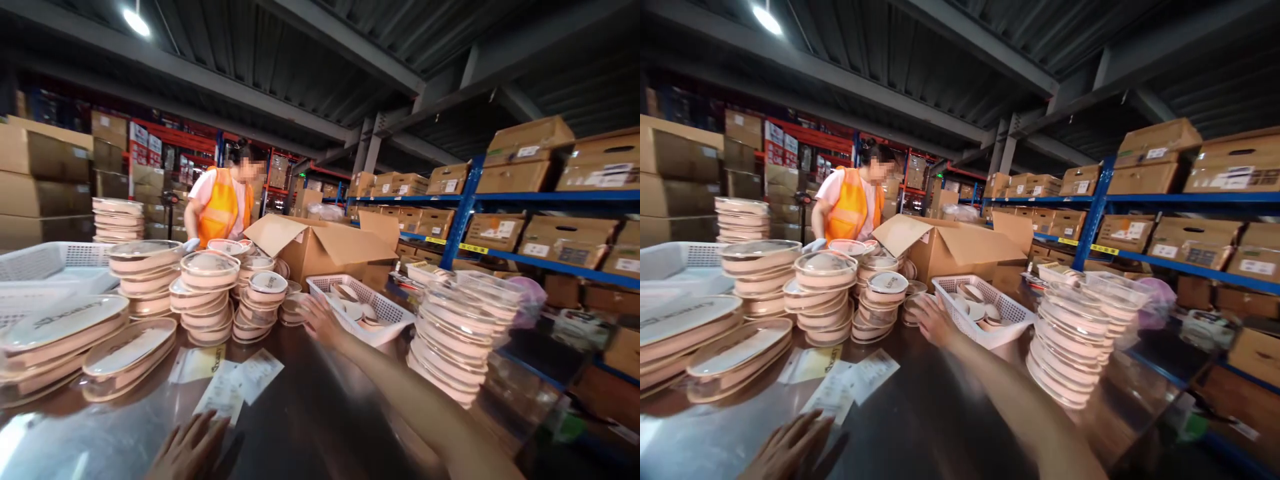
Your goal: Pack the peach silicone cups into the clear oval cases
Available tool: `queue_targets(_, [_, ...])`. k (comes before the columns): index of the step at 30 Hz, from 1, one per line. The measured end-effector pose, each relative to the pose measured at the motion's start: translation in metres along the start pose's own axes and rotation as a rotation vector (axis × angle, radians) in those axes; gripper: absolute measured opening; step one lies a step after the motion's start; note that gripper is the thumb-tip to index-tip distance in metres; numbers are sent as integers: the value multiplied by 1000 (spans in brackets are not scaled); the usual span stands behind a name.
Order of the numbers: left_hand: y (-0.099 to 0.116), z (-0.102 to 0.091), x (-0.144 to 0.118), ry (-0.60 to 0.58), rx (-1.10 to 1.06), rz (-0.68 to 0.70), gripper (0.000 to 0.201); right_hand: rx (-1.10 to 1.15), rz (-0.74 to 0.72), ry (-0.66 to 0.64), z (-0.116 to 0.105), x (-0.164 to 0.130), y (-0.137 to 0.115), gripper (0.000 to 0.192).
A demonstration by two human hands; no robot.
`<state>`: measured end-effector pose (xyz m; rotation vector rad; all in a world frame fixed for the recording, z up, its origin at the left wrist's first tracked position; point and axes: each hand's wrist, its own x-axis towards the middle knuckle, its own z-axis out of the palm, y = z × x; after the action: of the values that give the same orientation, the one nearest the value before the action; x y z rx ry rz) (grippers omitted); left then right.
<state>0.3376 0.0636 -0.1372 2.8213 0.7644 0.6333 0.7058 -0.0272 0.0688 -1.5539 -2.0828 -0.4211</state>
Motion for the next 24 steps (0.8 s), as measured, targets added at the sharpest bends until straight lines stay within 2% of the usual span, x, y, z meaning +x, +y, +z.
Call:
queue_targets(2, [-6, 2, 1, 132, 49, -35, 73, 27, 27, -27, 30, 53, -6, 51])
queue_targets(5, [-12, -7, 5, 266, 78, -63, 65, 72, 120, 23, 64, 110, -3, 57])
queue_targets(7, [-9, -19, 7, 331, 64, -70, 59, 118, 182, 79, 81, 130, -1, 48])
queue_targets(10, [6, -35, 9, 405, -10, -52, 62, 178, 250, 182, 95, 138, -3, 30])
queue_targets(13, [27, -42, 12, 507, -254, -90, 58, 201, 267, 301, 96, 119, -15, 26])
queue_targets(15, [40, -47, 16, 591, -566, -211, 63, 207, 235, 361, 92, 91, -31, 24])
queue_targets(18, [53, -65, 21, 675, -1163, -422, 97, 229, 57, 353, 84, 32, -65, 18])
queue_targets(19, [55, -75, 21, 686, -1345, -469, 106, 245, -120, 304, 82, 12, -77, 20])
queue_targets(21, [58, -94, 17, 651, -1619, -538, 111, 304, -416, 183, 76, -22, -101, 30])
queue_targets(22, [59, -101, 15, 599, -1704, -561, 107, 375, -494, 141, 73, -33, -113, 41])
queue_targets(24, [61, -109, 11, 456, -1783, -553, 98, 580, -427, 97, 68, -45, -135, 56])
